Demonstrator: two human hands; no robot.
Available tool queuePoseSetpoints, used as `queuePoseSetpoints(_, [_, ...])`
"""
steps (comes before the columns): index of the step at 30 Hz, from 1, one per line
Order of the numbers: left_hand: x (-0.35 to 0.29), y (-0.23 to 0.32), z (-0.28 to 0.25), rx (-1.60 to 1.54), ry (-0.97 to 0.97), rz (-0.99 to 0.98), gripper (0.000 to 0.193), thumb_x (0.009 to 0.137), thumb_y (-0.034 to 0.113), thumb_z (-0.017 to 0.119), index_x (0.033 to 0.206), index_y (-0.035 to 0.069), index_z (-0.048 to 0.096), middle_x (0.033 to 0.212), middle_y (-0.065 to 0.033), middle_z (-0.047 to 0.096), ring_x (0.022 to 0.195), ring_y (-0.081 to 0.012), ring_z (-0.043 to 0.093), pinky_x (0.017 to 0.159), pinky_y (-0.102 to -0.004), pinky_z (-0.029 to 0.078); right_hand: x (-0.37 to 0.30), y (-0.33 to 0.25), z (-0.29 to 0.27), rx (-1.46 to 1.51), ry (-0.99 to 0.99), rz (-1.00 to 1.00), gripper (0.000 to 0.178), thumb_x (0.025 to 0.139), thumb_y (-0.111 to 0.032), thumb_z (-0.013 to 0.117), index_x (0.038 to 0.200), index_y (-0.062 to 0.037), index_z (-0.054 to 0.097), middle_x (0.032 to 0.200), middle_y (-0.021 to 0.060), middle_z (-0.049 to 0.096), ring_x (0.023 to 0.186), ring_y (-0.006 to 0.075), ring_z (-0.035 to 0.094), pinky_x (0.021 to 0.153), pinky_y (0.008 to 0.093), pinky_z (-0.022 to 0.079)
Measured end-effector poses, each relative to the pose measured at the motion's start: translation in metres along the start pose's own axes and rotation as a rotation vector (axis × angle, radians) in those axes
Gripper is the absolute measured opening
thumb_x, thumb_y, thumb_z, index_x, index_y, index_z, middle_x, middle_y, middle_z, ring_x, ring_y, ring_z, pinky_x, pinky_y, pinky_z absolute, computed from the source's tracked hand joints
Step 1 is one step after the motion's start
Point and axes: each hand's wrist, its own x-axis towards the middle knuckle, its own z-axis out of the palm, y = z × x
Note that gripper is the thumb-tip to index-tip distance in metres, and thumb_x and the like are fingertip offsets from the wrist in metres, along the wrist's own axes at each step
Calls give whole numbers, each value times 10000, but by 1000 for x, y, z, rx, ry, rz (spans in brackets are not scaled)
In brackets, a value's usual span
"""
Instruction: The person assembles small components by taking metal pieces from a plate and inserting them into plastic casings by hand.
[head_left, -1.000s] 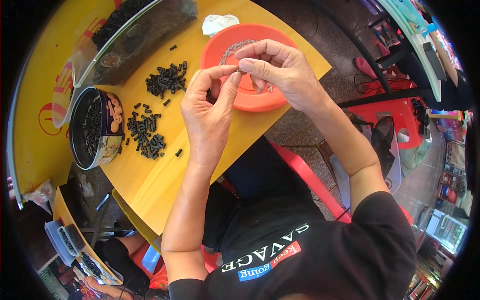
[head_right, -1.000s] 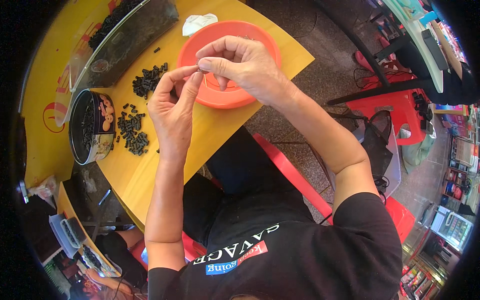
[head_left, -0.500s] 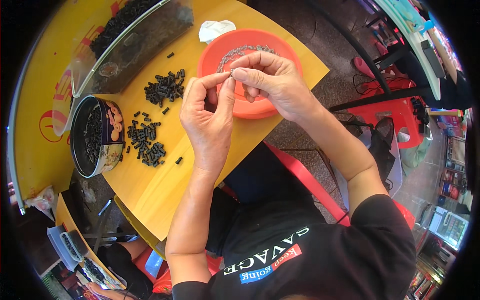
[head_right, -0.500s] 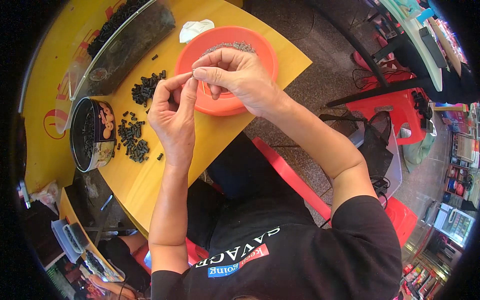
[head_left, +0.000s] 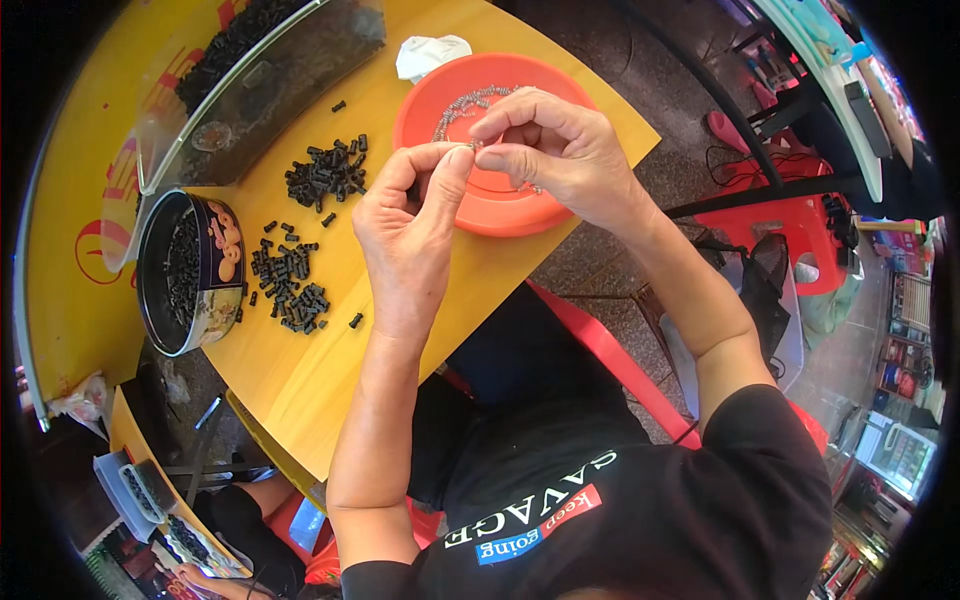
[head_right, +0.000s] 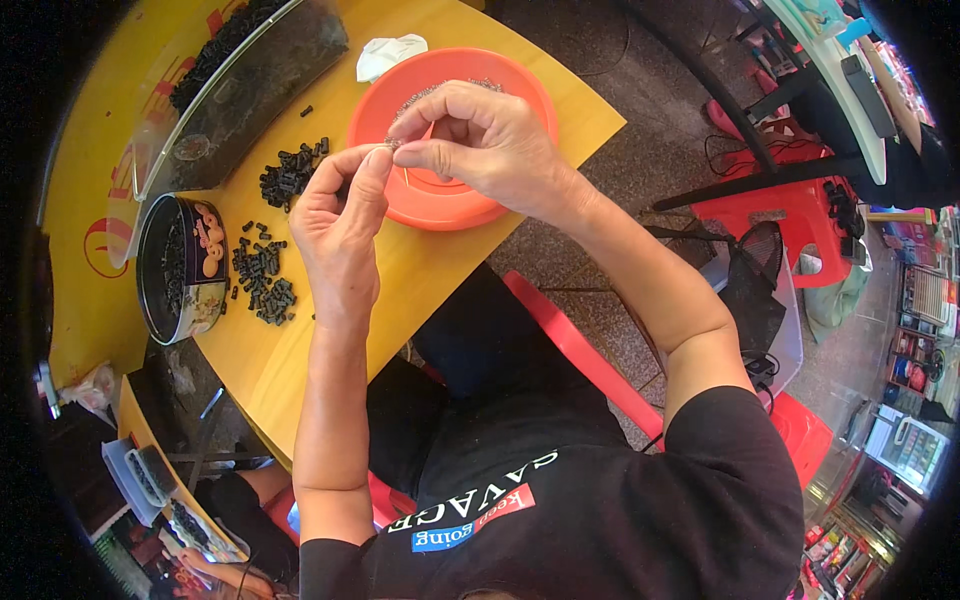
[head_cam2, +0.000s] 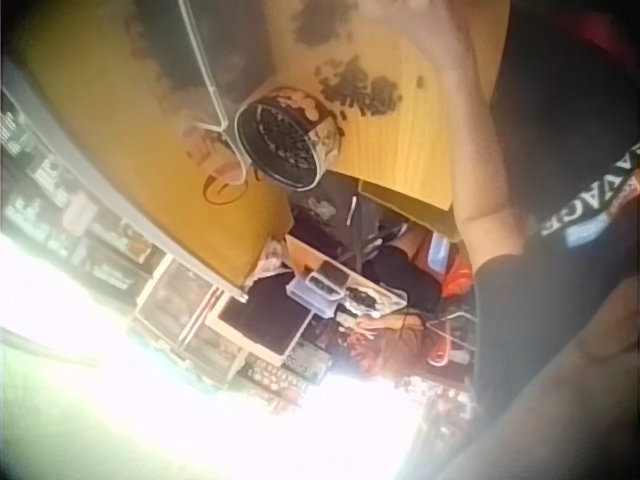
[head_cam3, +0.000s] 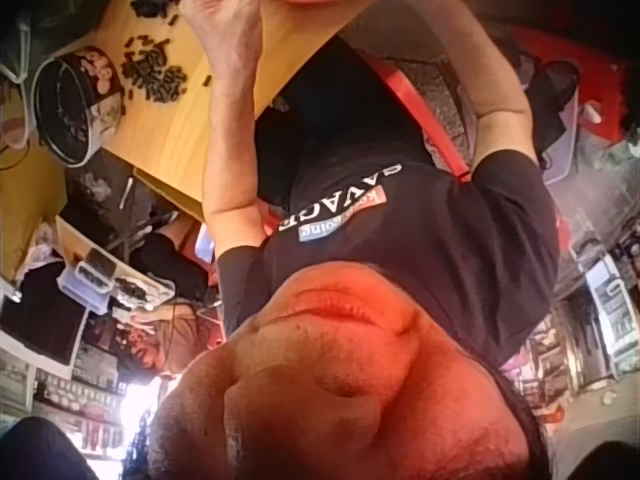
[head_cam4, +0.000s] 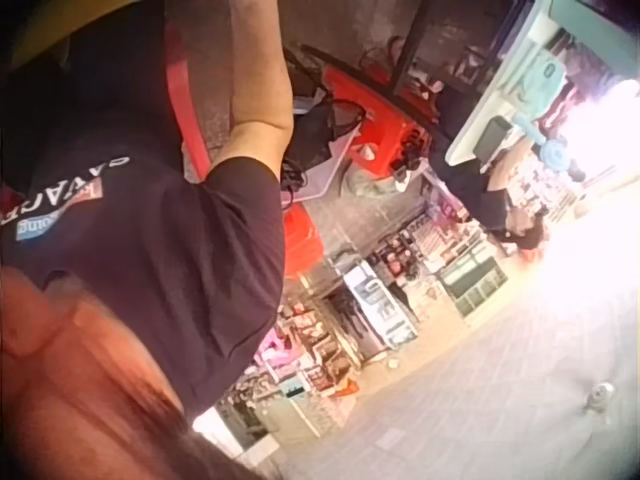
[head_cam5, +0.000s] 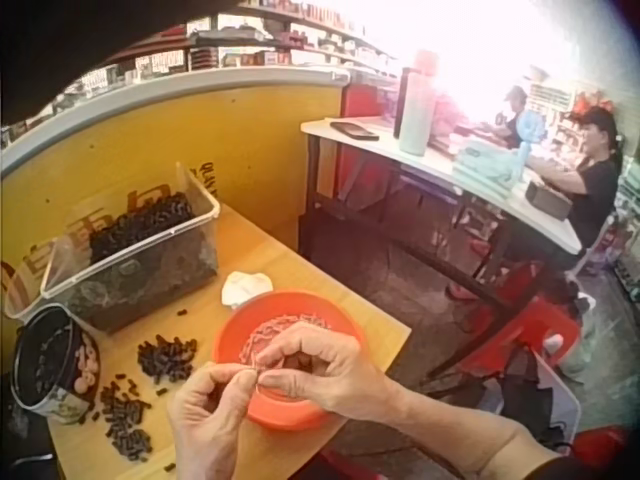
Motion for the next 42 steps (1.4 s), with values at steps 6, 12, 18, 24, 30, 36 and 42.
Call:
queuePoseSetpoints(6, [5, -3, -5, -137, -68, -129, 123, 942, 84, 700, 1024, -7, 708, 834, 61, 626, 737, 5, 497, 657, -161, 404, 0, -7, -3, -14, -2, 81, 167, 938, -22, 663, 1100, 20, 667, 894, 14, 647, 695, 44, 588, 606, 199, 495])
queuePoseSetpoints(12, [5, -9, 1, 125, -19, 37, 93, 938, 76, 702, 995, 3, 702, 753, 99, 530, 671, 11, 407, 595, -163, 329, -4, -8, -2, 70, 28, 193, 171, 946, -71, 674, 1086, 27, 673, 971, 40, 678, 762, 48, 617, 653, 198, 515])
queuePoseSetpoints(18, [5, -6, 2, 64, -30, -6, 79, 943, 77, 694, 979, 7, 697, 740, 106, 501, 661, 7, 382, 590, -168, 317, -2, -11, -4, 84, 9, 213, 209, 958, -90, 654, 1124, 36, 669, 962, 39, 684, 743, 43, 607, 655, 199, 514])
queuePoseSetpoints(24, [8, -1, 1, -100, -47, -146, 115, 931, 97, 713, 1001, 7, 696, 767, 92, 546, 659, 10, 421, 584, -166, 336, -1, -11, -2, 9, 43, 237, 185, 950, -61, 644, 1118, 8, 674, 872, 6, 649, 683, 48, 564, 619, 198, 479])
queuePoseSetpoints(30, [10, -2, -3, -180, -98, -192, 132, 924, 104, 722, 1009, 6, 698, 796, 69, 592, 667, 5, 454, 584, -157, 350, -3, -3, -2, 41, 54, 163, 148, 941, -21, 646, 1087, 4, 655, 912, 8, 642, 698, 42, 562, 621, 192, 478])
queuePoseSetpoints(36, [12, -6, -1, -64, -58, -116, 112, 931, 99, 715, 990, 4, 705, 806, 73, 595, 679, 10, 448, 598, -163, 364, -1, 3, -9, -491, 11, -173, 125, 934, -39, 675, 1046, 15, 676, 956, 13, 655, 795, 40, 621, 645, 176, 502])
queuePoseSetpoints(42, [10, -11, 2, 152, 4, 54, 91, 939, 75, 692, 976, -8, 700, 760, 81, 519, 653, -5, 387, 575, -182, 336, -4, 0, 6, -94, 108, 37, 147, 942, -45, 664, 1067, 31, 680, 951, 21, 676, 724, 47, 605, 623, 190, 503])
